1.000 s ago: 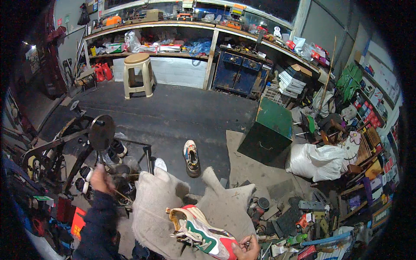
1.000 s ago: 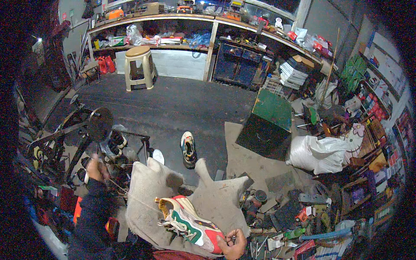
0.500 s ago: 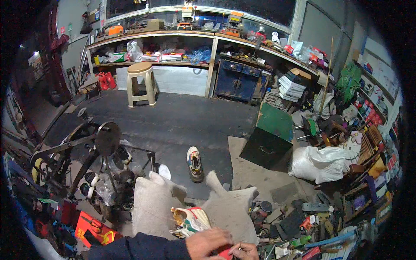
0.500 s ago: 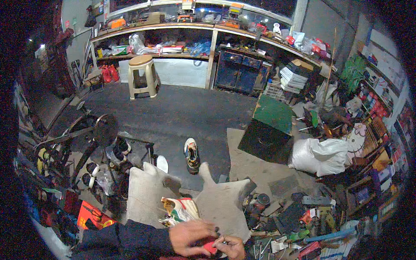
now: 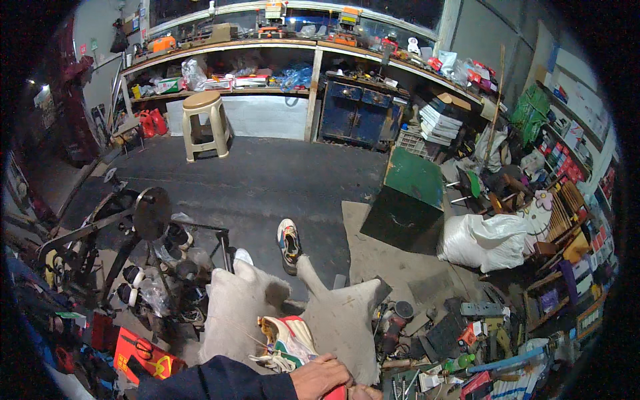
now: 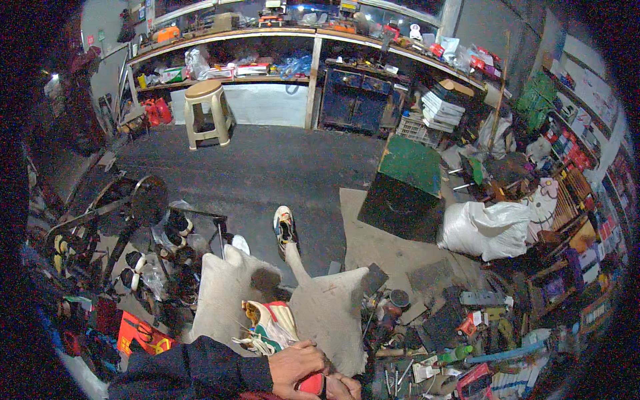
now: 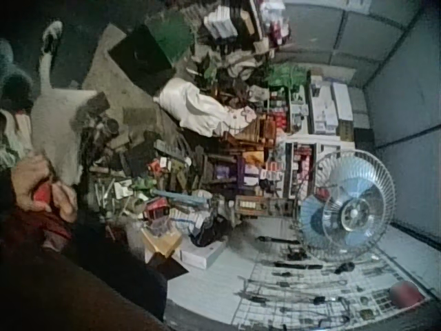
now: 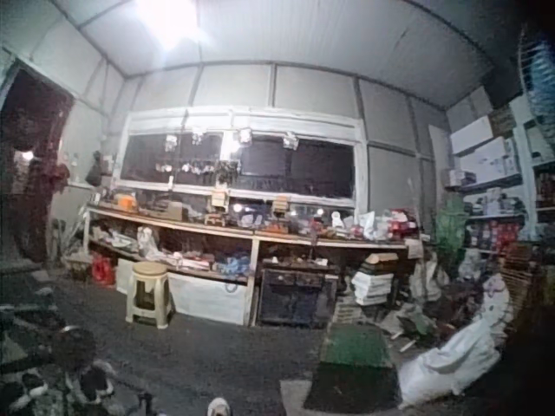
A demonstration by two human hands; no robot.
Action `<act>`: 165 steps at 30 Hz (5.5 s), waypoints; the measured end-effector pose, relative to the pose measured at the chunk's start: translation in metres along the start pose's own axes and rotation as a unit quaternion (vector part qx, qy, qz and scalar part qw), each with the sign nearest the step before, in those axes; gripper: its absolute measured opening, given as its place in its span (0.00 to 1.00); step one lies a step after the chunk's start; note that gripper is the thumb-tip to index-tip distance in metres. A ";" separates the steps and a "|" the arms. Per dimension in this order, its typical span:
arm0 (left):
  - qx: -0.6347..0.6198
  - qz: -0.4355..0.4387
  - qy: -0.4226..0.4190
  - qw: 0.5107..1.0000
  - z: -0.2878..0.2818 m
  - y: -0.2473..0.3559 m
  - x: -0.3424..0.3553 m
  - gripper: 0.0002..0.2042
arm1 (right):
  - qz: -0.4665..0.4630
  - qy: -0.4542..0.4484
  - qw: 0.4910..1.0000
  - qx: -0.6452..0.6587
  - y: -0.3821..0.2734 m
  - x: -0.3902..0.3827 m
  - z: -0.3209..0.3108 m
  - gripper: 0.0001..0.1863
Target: The person sews a multicolored sneaker by hand using a needle and thread. They repeatedly insert the needle through the shoe's upper, pull the thread through, and tighten the stitches while holding the shoe steady.
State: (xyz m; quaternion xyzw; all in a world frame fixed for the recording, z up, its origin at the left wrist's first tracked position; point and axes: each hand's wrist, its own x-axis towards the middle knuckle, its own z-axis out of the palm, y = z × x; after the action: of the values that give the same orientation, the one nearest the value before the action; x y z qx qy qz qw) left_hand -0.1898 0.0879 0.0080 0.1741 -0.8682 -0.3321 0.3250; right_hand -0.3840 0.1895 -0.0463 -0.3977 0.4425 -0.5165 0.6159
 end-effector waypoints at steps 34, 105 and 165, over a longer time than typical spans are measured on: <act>0.071 -0.164 -0.002 0.984 0.016 0.012 0.022 0.09 | 0.149 -0.035 0.950 -0.272 -0.058 0.022 -0.022 0.12; -0.345 -0.132 0.632 0.681 -0.199 -0.054 -0.119 0.15 | 0.134 -0.049 0.955 0.259 -0.037 0.059 -0.049 0.14; -0.370 -0.379 0.514 0.674 -0.175 -0.135 -0.113 0.15 | 0.162 -0.055 0.978 -0.119 -0.051 0.041 0.018 0.19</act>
State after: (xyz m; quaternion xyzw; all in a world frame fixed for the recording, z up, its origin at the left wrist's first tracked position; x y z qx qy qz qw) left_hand 0.0231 -0.0318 -0.0365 0.4970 -0.2295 -0.5793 0.6039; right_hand -0.3778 0.1418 0.0021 -0.4193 0.5250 -0.3307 0.6628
